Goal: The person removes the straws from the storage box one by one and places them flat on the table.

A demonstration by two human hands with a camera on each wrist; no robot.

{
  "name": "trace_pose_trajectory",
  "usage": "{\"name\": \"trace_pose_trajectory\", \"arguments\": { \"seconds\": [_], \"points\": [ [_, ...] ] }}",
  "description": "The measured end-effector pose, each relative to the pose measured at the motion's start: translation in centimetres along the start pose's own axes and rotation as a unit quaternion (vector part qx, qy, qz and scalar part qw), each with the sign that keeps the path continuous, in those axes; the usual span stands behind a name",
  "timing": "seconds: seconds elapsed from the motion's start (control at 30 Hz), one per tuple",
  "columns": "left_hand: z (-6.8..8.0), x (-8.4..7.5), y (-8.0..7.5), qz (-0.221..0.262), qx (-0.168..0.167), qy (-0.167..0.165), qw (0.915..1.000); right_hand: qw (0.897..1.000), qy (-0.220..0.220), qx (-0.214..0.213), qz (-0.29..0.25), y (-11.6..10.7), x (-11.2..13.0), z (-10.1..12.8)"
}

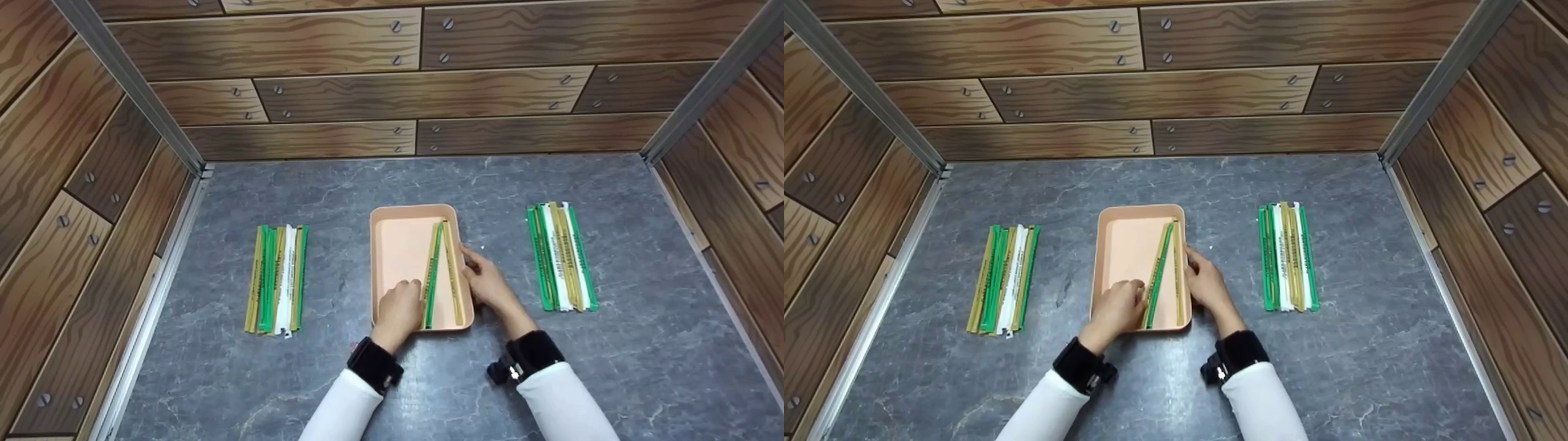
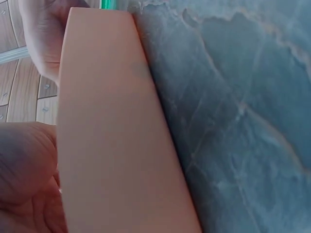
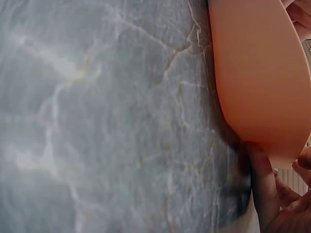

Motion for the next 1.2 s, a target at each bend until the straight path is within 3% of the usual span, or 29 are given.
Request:
{"name": "trace_pose_trajectory", "arguments": {
  "seconds": [0.47, 0.73, 0.93, 1.2],
  "points": [
    [-0.4, -0.29, 0.51, -0.006, -0.006, -0.009, 0.9999, 1.0, -0.001, 0.002, -0.005, -0.15, -0.21, -0.1],
    [-0.3, -0.15, 0.31, -0.079, -0.022, -0.04, 0.9959, 1.0, 0.011, 0.008, -0.005, -0.05, -0.11, -0.11],
    [-0.23, 0.13, 0.21, -0.124, -0.036, -0.031, 0.9911, 1.0, 0.002, -0.002, 0.01, -0.04, -0.04, -0.09],
    [-0.01, 0.65, -0.27, -0.1, -0.038, -0.035, 0.9936, 1.0, 0.004, -0.003, 0.016, 0.01, -0.11, -0.13]
  ]
}}
Point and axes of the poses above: each hand's wrist, its own z-axis away from the middle knuckle, its own y-axis out of the palm, x = y × z, the point moved 1 cm from there along -z, towards the middle knuckle, and after that the axes turned 1 degree about x, right-handed, at the moved point
